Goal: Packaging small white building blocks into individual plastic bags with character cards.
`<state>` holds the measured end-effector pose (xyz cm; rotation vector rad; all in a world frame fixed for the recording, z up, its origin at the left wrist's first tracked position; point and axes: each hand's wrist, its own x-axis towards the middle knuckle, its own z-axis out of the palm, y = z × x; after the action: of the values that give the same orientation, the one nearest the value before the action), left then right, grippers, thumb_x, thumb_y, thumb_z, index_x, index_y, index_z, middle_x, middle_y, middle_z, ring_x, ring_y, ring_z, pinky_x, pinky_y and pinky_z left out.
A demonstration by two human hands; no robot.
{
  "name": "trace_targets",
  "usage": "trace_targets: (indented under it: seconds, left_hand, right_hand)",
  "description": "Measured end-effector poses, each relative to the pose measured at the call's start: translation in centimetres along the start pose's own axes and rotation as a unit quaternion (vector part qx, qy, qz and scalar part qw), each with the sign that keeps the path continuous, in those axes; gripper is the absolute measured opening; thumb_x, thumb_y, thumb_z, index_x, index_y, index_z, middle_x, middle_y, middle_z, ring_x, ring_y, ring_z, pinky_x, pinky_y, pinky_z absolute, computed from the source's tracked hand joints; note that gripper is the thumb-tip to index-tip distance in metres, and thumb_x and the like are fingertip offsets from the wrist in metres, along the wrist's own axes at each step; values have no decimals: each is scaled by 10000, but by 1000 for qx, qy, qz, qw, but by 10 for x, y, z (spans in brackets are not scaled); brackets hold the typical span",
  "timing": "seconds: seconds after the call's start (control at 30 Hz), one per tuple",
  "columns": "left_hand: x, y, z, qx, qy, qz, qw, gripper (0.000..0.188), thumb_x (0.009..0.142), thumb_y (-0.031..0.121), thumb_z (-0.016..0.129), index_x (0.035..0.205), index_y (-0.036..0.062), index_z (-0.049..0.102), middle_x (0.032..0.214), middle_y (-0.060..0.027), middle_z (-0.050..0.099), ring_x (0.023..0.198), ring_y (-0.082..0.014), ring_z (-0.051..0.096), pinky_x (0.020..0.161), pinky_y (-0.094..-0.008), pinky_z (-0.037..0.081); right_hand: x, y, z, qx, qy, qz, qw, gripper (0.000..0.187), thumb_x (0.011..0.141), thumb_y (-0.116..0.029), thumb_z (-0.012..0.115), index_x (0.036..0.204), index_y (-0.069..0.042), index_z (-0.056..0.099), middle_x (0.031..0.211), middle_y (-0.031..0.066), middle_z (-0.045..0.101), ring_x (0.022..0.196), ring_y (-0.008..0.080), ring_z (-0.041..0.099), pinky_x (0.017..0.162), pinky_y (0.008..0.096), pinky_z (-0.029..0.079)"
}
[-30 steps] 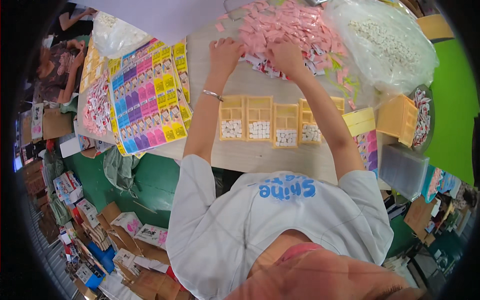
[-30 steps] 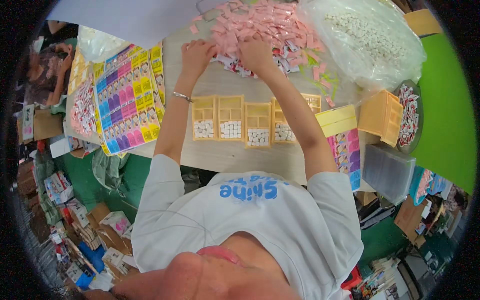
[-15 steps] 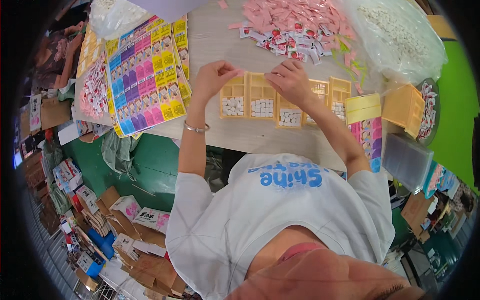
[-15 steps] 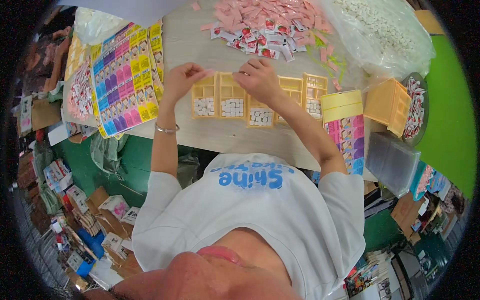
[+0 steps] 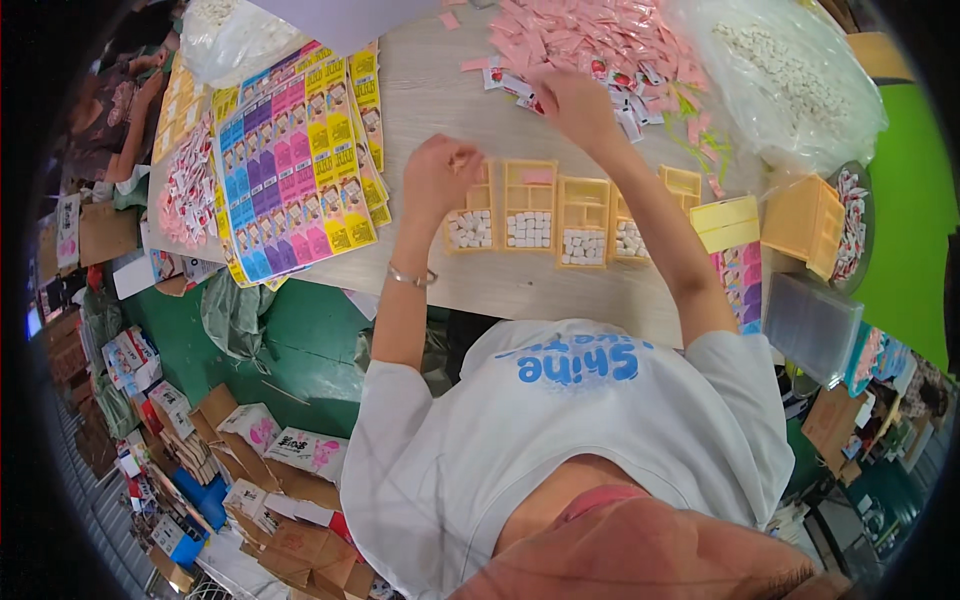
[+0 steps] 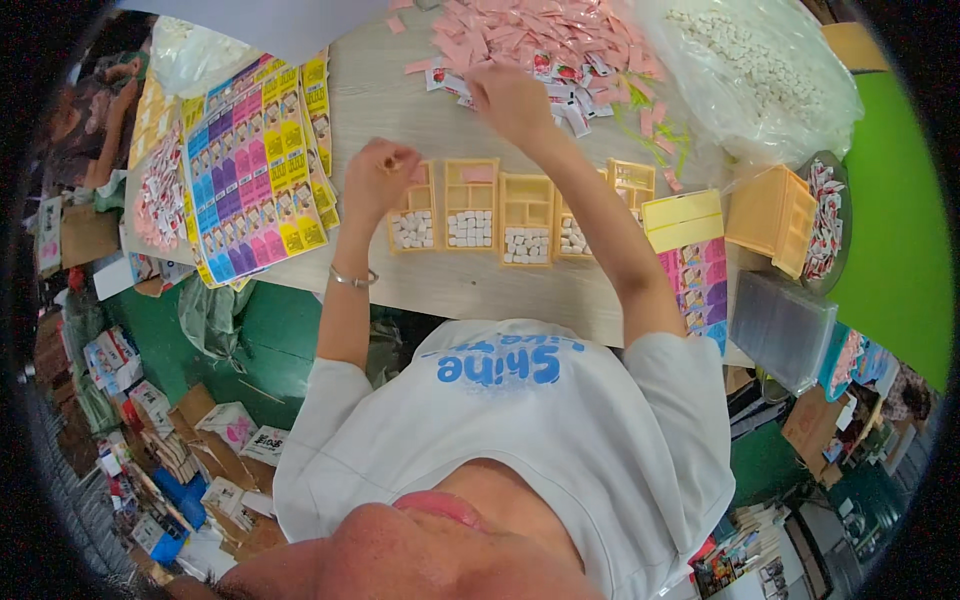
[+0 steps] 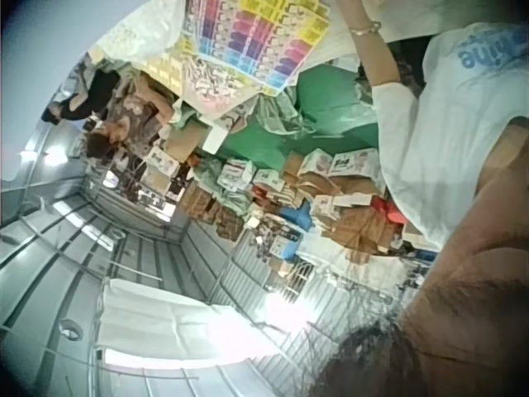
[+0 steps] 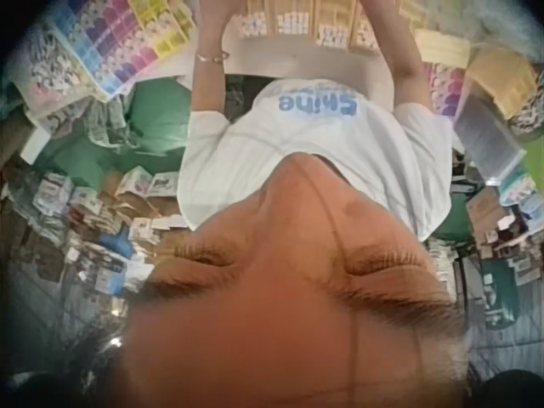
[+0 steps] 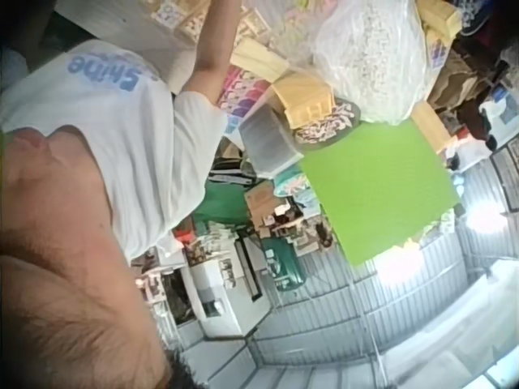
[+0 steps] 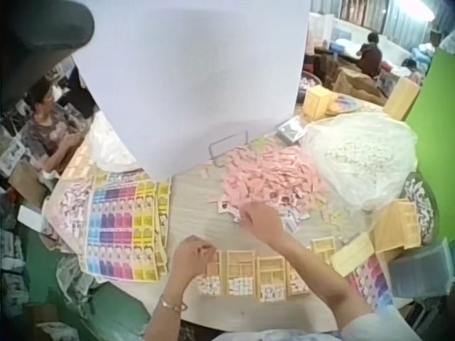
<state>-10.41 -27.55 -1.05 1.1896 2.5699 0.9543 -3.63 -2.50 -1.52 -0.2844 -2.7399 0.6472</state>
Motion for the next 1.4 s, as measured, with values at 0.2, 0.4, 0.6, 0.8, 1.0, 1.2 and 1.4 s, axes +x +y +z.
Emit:
trace_targets:
  seconds: [0.2, 0.4, 0.6, 0.8, 1.0, 1.2, 1.4]
  left_hand:
    - [114, -48, 33, 111, 139, 6, 984, 217, 915, 336, 670, 987, 152, 759, 1007, -69, 713, 987, -268, 658, 853, -480, 480]
    - [135, -59, 46, 206, 126, -20, 970, 360, 913, 498, 647, 1071, 188, 741, 1097, -22, 685, 1094, -274, 611, 922, -538, 425]
    - [135, -74, 47, 219, 131, 13, 967, 363, 887, 491, 685, 1024, 157, 721, 1031, -34, 683, 1021, -281, 624, 874, -490, 466]
    - [132, -77, 47, 194, 137, 27, 971, 298, 877, 420, 715, 975, 140, 712, 976, -38, 683, 978, -280, 633, 832, -462, 488]
    - [123, -71, 37, 152, 123, 8, 981, 232, 883, 362, 715, 912, 132, 721, 967, -38, 684, 964, -267, 635, 841, -453, 469]
    - [122, -66, 45, 215, 130, 46, 967, 214, 924, 341, 664, 931, 133, 714, 987, -33, 679, 962, -259, 641, 864, -456, 458]
    - [114, -69, 39, 242, 144, 76, 957, 205, 955, 324, 623, 961, 127, 680, 1008, -42, 686, 957, -263, 654, 848, -452, 464]
  right_hand:
    - [64, 2, 37, -149, 17, 121, 981, 288, 902, -369, 652, 964, -93, 710, 958, 156, 713, 905, 340, 695, 719, 493, 549]
    - [26, 42, 8, -34, 50, 72, 996, 251, 905, -320, 658, 977, -82, 698, 973, 134, 703, 908, 348, 678, 762, 485, 539]
    - [-73, 27, -59, 48, -179, -92, 978, 140, 894, -195, 667, 976, -83, 685, 937, 98, 689, 964, 310, 643, 812, 443, 532]
    - [-110, 14, -63, -5, -192, -100, 976, 155, 851, -191, 703, 974, -97, 692, 964, 53, 694, 1008, 276, 633, 895, 400, 512]
    - [-73, 44, -59, 73, -124, 9, 989, 119, 874, -224, 686, 918, -116, 707, 908, 90, 697, 880, 298, 675, 762, 436, 549]
    - [30, 56, -18, -173, 4, 190, 966, 333, 938, -395, 575, 931, -98, 726, 915, 163, 723, 866, 374, 696, 761, 486, 551]
    - [13, 71, -15, -82, 91, 147, 982, 323, 910, -367, 620, 978, -68, 722, 994, 163, 715, 929, 362, 687, 786, 471, 546]
